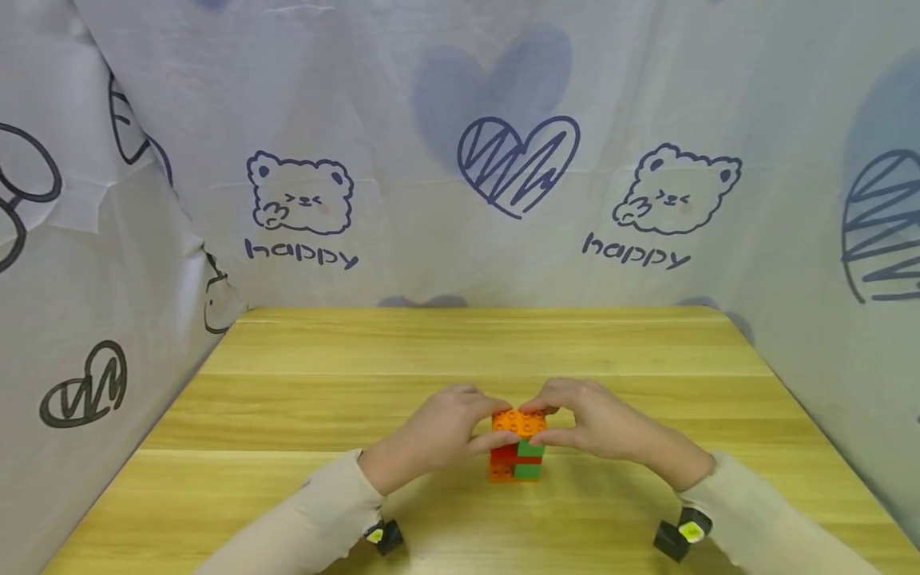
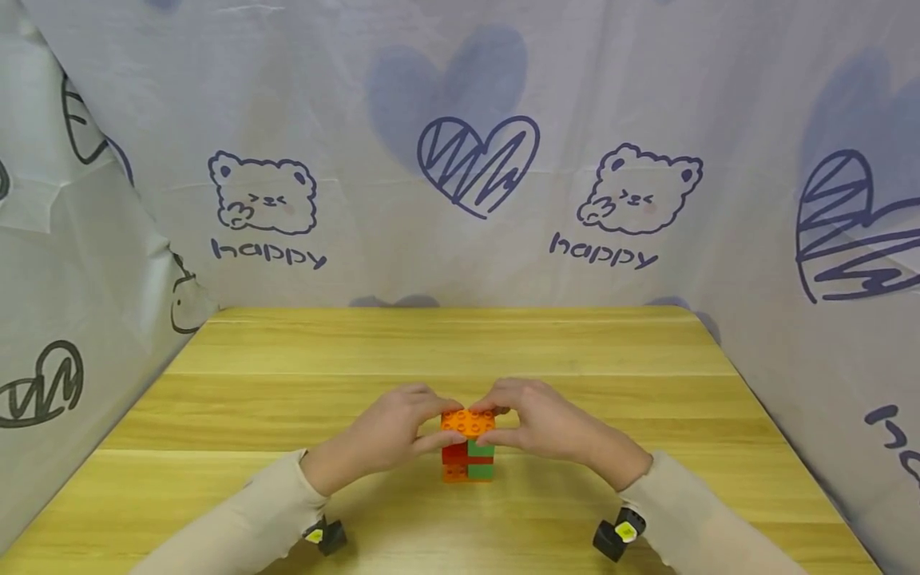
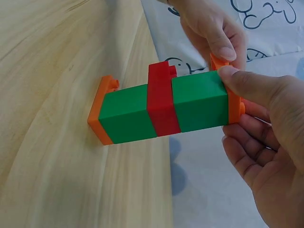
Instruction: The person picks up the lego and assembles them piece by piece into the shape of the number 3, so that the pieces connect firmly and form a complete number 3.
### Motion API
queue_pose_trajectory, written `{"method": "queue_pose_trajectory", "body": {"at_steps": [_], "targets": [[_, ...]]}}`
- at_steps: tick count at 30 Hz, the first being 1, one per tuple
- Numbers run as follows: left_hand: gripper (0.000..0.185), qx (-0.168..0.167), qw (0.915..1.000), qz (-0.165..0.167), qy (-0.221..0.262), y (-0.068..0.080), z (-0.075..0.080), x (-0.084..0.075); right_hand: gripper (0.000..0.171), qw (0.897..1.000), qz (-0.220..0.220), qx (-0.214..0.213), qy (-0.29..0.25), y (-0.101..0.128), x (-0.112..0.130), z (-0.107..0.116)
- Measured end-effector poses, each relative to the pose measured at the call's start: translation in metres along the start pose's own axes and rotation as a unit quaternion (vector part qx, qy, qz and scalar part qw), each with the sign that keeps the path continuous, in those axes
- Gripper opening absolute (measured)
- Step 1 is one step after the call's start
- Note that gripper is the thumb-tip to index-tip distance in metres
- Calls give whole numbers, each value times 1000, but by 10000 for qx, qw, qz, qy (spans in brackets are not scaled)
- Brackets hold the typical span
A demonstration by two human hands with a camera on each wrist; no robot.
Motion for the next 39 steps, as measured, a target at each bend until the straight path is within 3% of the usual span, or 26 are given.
{"method": "queue_pose_trajectory", "body": {"at_steps": [6, 15, 18, 22, 26, 29, 39], "targets": [[42, -466, 9960, -661, -374, 0, 2, -2, 39, 9999, -4, -100, -8, 1, -1, -1], [41, -718, 9926, -816, -544, 2, 1, -2, 39, 9995, 5, -293, -93, 2, -4, -5], [41, -633, 9954, -602, -397, 3, 0, -2, 39, 9994, -15, -345, -92, 4, -5, -6], [42, -516, 9987, -42, 16, 5, -3, -1, 39, 9990, -56, -432, -59, 8, -5, -10], [42, -479, 9965, 494, 466, 10, -7, 1, 38, 9981, 92, -608, 9, 12, -4, -16], [42, -463, 9936, 706, 756, 12, -8, 2, 40, 9972, 74, -740, 4, 17, -4, -21], [51, -268, 9822, 1334, 1297, 23, -15, 10, 49, 9893, -813, -899, -809, 33, -13, -33]]}}
Point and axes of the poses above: each hand's wrist, its own y-axis away from the middle knuckle, its own z-axis out of the back of the hand, x = y × z, the point moved 2 cm from there along -y, towards the middle knuckle, and after that the axes turned 14 degrees about -x, right-handed, at the moved point
